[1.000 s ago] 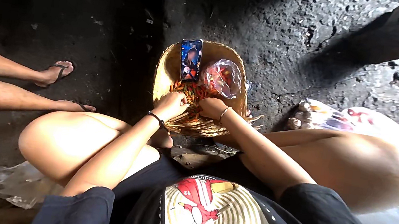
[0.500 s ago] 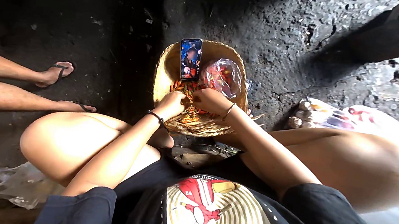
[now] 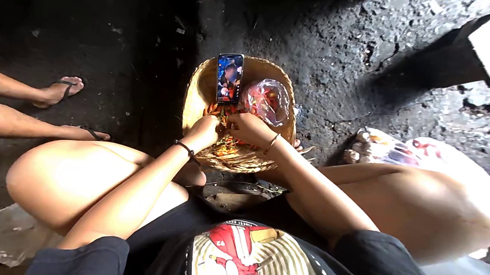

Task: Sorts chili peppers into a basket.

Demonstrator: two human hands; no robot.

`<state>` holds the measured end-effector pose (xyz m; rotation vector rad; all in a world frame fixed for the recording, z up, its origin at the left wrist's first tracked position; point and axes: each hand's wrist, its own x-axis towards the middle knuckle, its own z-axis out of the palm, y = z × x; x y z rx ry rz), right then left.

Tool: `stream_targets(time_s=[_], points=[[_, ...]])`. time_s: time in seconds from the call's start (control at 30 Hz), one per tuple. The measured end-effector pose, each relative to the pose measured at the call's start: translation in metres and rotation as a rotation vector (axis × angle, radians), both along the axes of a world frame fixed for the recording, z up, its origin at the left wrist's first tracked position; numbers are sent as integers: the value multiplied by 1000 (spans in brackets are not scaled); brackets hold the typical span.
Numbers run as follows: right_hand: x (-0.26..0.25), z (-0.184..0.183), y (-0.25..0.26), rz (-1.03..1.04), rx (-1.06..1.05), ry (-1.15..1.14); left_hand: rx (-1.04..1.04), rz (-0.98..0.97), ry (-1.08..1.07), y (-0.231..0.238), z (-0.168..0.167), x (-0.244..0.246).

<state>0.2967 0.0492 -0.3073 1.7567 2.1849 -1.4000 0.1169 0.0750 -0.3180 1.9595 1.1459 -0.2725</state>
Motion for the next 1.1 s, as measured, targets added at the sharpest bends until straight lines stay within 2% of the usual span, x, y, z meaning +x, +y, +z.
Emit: stream_targets(time_s=[0.2, 0.43, 0.53, 0.63, 0.8, 1.1], points=[[-1, 1, 2, -7, 3, 16, 11, 4, 5, -3, 4, 2], [-3, -5, -1, -231, 159, 197, -9, 211, -190, 2, 2, -2], [-1, -5, 1, -306, 164, 216, -13, 312, -248, 6, 0, -4], [-1, -8, 1, -314, 137, 244, -13, 421, -335, 7, -4, -4], [-2, -9, 1, -375, 23, 315, -27, 468, -422, 8, -9, -4], [-3, -16, -1, -347, 140, 265, -106, 611, -514, 8, -9, -4]])
